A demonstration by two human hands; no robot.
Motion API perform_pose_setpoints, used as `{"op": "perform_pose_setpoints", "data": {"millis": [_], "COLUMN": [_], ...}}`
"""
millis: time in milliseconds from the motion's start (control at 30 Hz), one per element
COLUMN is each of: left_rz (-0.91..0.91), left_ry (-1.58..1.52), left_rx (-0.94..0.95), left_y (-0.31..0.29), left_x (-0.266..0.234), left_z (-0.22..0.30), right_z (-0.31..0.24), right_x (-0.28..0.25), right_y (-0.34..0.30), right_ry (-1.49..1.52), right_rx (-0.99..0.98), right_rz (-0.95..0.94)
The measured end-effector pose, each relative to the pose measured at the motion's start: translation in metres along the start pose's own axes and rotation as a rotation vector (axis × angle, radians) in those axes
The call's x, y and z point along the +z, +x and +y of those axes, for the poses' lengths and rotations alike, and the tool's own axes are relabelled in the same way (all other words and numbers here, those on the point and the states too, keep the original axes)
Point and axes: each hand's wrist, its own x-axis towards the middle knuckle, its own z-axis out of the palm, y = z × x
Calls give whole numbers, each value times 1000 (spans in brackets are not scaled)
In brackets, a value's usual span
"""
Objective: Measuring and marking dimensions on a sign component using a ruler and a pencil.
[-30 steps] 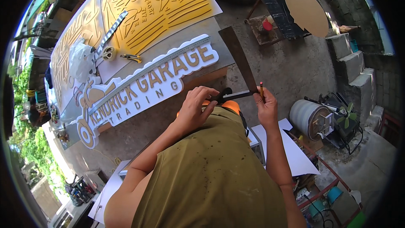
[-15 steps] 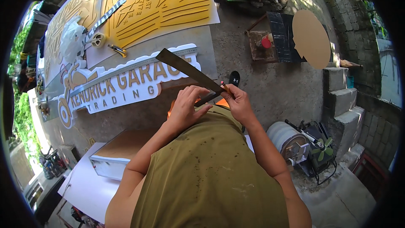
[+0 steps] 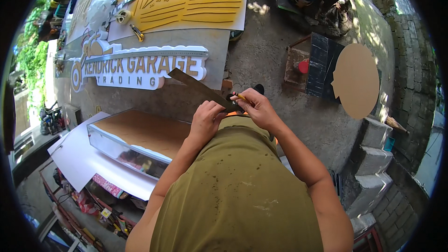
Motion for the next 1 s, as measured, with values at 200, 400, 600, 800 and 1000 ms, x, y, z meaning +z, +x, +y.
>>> {"op": "perform_pose_setpoints", "data": {"millis": [200,400,600,800,1000], "left_rz": [-35,-269,-245,103,538], "left_ry": [-20,-235,-397,-482,-152], "left_rx": [80,273,306,132,-460], "left_y": [0,29,53,89,95], "left_x": [4,-2,16,24,47], "left_z": [-2,7,-6,7,-30], "right_z": [-30,-49,-44,-41,-24], "right_x": [-23,-35,-51,-92,-120], "right_y": [20,10,26,87,182], "right_ry": [184,356,464,153,-182], "right_rx": [96,90,146,123,-238], "right_rz": [-229,-508,-520,-484,-403]}}
